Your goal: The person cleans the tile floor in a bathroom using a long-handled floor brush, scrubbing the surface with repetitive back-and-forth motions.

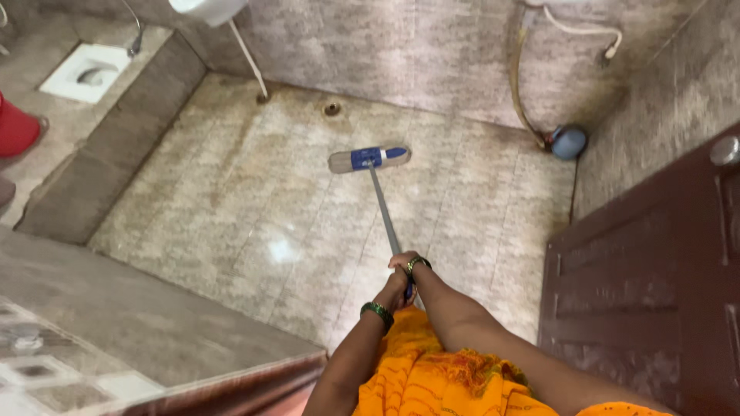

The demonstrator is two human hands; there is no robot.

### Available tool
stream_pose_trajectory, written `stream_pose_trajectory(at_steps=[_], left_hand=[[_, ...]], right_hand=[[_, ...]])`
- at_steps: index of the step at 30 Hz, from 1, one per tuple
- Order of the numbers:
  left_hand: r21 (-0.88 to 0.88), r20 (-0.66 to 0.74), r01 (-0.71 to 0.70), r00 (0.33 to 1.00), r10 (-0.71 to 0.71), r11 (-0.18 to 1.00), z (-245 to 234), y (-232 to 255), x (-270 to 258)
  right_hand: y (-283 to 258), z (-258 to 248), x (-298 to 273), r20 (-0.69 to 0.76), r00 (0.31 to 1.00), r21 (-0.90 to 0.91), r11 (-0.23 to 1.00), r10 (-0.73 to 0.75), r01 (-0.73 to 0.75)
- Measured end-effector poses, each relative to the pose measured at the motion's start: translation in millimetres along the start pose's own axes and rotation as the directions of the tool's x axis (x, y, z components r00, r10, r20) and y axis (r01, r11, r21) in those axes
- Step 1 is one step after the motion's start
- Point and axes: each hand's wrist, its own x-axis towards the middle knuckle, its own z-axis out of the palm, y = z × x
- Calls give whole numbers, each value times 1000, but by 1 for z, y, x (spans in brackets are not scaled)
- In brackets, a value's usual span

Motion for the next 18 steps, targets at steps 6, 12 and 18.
stream_pose_trajectory(at_steps=[6, 12, 18], left_hand=[[31, -9, 49, 999, -48, 998, -26, -106, -51], [58, -2, 58, 998, -58, 997, -36, -159, -84], [93, 61, 71, 995, -76, 993, -28, -150, -76]], right_hand=[[63, 26, -78, -41, 996, -147, 986, 77, -82], [108, 48, -129, -123, 977, -97, 978, 172, -185], [115, 38, -146, -150, 972, -157, 966, 183, -206]])
